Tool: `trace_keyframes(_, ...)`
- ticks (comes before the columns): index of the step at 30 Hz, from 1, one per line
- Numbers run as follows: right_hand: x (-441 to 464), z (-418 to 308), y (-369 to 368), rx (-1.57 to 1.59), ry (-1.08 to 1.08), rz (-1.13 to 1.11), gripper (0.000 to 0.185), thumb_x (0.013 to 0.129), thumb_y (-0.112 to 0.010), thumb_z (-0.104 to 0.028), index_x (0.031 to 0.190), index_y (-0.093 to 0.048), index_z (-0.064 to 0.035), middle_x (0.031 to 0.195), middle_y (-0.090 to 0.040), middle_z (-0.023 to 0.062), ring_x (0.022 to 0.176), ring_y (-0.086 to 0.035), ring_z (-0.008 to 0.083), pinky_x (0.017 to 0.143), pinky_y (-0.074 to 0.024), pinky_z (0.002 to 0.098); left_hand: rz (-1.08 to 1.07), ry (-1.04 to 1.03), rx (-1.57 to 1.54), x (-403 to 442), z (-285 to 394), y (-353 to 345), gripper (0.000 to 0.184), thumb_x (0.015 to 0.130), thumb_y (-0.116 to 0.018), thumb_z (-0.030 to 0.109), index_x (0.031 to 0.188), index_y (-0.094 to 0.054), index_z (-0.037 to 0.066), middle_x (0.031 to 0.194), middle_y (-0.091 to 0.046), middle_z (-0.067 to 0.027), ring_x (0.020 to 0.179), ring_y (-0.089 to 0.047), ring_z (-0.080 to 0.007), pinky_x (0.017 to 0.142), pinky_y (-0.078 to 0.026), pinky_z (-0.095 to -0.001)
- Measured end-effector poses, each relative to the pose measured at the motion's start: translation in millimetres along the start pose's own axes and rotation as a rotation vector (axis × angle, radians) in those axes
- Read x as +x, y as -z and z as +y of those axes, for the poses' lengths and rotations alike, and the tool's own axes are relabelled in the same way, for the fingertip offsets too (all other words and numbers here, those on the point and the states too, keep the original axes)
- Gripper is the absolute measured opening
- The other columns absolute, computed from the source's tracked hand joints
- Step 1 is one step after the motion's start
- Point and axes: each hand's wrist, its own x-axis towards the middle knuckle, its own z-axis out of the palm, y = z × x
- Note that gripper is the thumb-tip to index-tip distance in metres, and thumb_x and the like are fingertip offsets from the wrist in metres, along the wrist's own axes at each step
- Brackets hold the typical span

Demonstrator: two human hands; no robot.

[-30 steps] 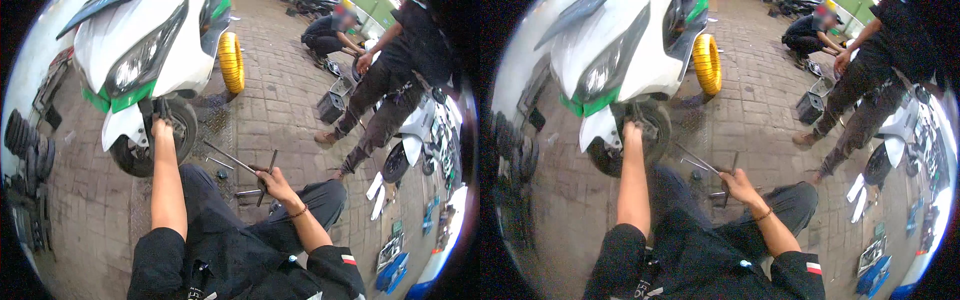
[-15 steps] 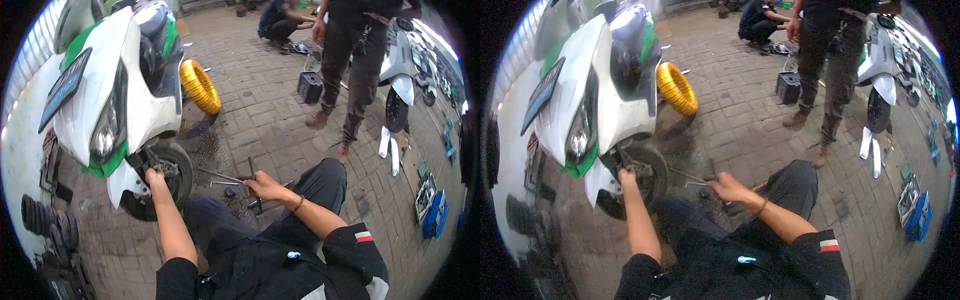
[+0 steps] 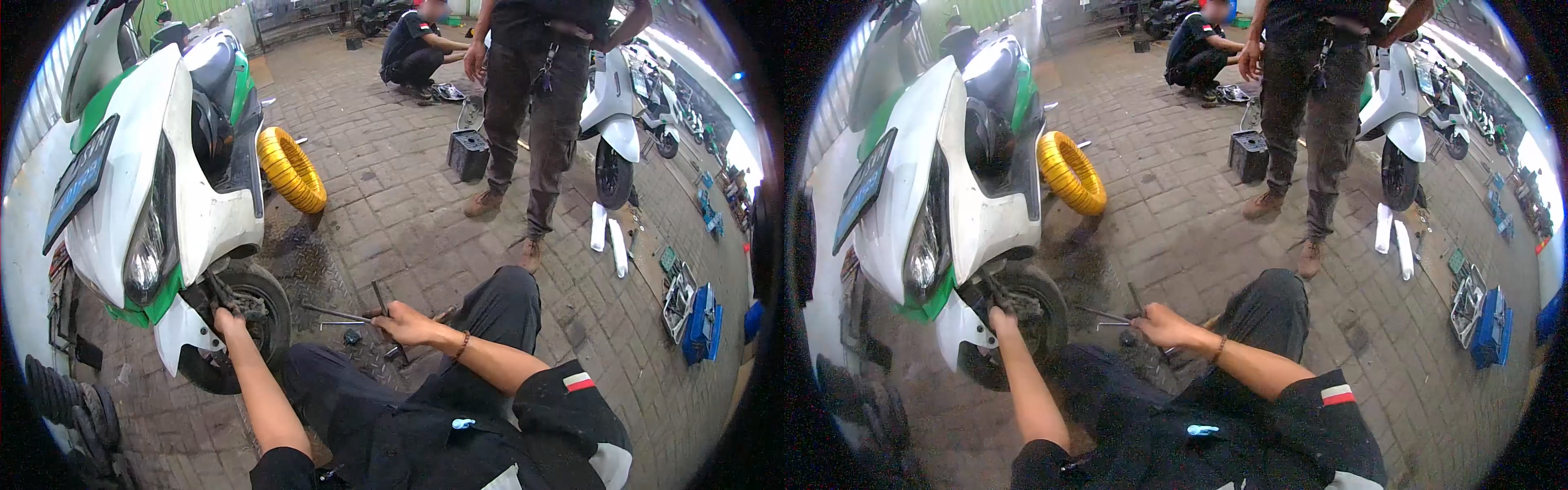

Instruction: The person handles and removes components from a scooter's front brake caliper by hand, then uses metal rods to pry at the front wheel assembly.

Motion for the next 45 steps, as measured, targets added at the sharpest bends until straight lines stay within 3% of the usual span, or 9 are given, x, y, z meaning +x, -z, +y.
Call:
trace_keyframes(2,-3,-4,4,-0.026,-0.032,-0.006,0.027,0.092,-0.051,-0.022,0.092,-0.062,0.0031,0.053,-0.038,0.0039,0.050,-0.037,0.0129,0.047,-0.0324,0.0363,0.099,0.015,-0.020,6,0,-3,0.026,0.096,-0.041,0.010,0.118,-0.055,0.005,0.101,-0.060,-0.0093,0.070,-0.049,-0.0170,0.054,-0.044,-0.0301)
trace_keyframes(4,-5,-7,5,-0.052,-0.038,0.011,0.035,0.090,-0.054,-0.024,0.079,-0.056,0.0093,0.058,-0.051,0.0202,0.055,-0.051,0.0241,0.055,-0.0401,0.0426,0.055,-0.059,-0.056,25,-6,4,0.028,0.096,-0.039,0.006,0.119,-0.055,0.005,0.105,-0.059,-0.0105,0.068,-0.048,-0.0175,0.054,-0.044,-0.0313)
trace_keyframes(8,-9,-3,4,-0.030,-0.015,0.008,0.036,0.089,-0.054,-0.023,0.079,-0.056,0.0108,0.059,-0.052,0.0216,0.058,-0.055,0.0263,0.058,-0.0422,0.0435,-0.035,-0.016,-0.052,47,-10,15,0.024,0.097,-0.040,0.009,0.114,-0.056,0.005,0.099,-0.058,-0.0099,0.062,-0.043,-0.0166,0.051,-0.040,-0.0293)
trace_keyframes(10,-13,-2,2,-0.070,-0.011,0.017,0.036,0.090,-0.054,-0.025,0.080,-0.056,0.0098,0.058,-0.049,0.0199,0.055,-0.052,0.0244,0.055,-0.0401,0.0427,-0.248,0.120,-0.083,25,-5,20,0.016,0.096,-0.046,0.021,0.093,-0.057,0.009,0.076,-0.054,-0.0025,0.054,-0.042,-0.0134,0.045,-0.035,-0.0254)
trace_keyframes(17,-18,6,-8,-0.225,0.074,0.034,0.036,0.092,-0.055,-0.025,0.079,-0.057,0.0086,0.056,-0.048,0.0234,0.050,-0.048,0.0319,0.051,-0.0380,0.0442,-0.380,-0.060,0.089,-41,-7,21,0.016,0.091,-0.053,0.023,0.086,-0.056,0.009,0.076,-0.053,-0.0013,0.056,-0.044,-0.0113,0.046,-0.036,-0.0232)
trace_keyframes(25,-15,4,-16,-0.336,0.086,0.044,0.033,0.089,-0.054,-0.025,0.084,-0.057,0.0071,0.076,-0.059,0.0290,0.078,-0.057,0.0473,0.067,-0.0438,0.0527,-0.691,-0.294,0.626,-142,99,45,0.043,0.085,-0.063,0.021,0.123,-0.050,0.006,0.108,-0.058,-0.0042,0.096,-0.054,-0.0148,0.079,-0.043,-0.0300)
trace_keyframes(34,-15,-4,-13,-0.338,0.011,-0.068,0.032,0.089,-0.052,-0.025,0.085,-0.059,0.0061,0.083,-0.061,0.0286,0.083,-0.058,0.0460,0.071,-0.0452,0.0520,-0.038,-1.641,0.570,-142,362,142,0.059,0.089,-0.054,0.039,0.133,-0.042,0.003,0.115,-0.056,-0.0104,0.103,-0.053,-0.0220,0.087,-0.042,-0.0349)
trace_keyframes(41,-14,4,-18,-0.326,0.104,-0.005,0.035,0.090,-0.054,-0.026,0.079,-0.057,0.0071,0.075,-0.058,0.0281,0.075,-0.057,0.0456,0.065,-0.0432,0.0511,-0.289,-1.750,0.925,-117,300,111,0.067,0.094,-0.041,0.050,0.136,-0.037,-0.002,0.123,-0.055,-0.0183,0.110,-0.053,-0.0302,0.095,-0.041,-0.0413)
trace_keyframes(45,-13,9,-19,-0.331,0.098,0.005,0.039,0.090,-0.055,-0.029,0.075,-0.055,0.0080,0.071,-0.057,0.0281,0.073,-0.057,0.0451,0.063,-0.0413,0.0507,-0.040,-2.335,1.359,-184,302,124,0.055,0.097,-0.042,0.038,0.133,-0.041,-0.003,0.123,-0.054,-0.0195,0.112,-0.052,-0.0307,0.097,-0.040,-0.0421)
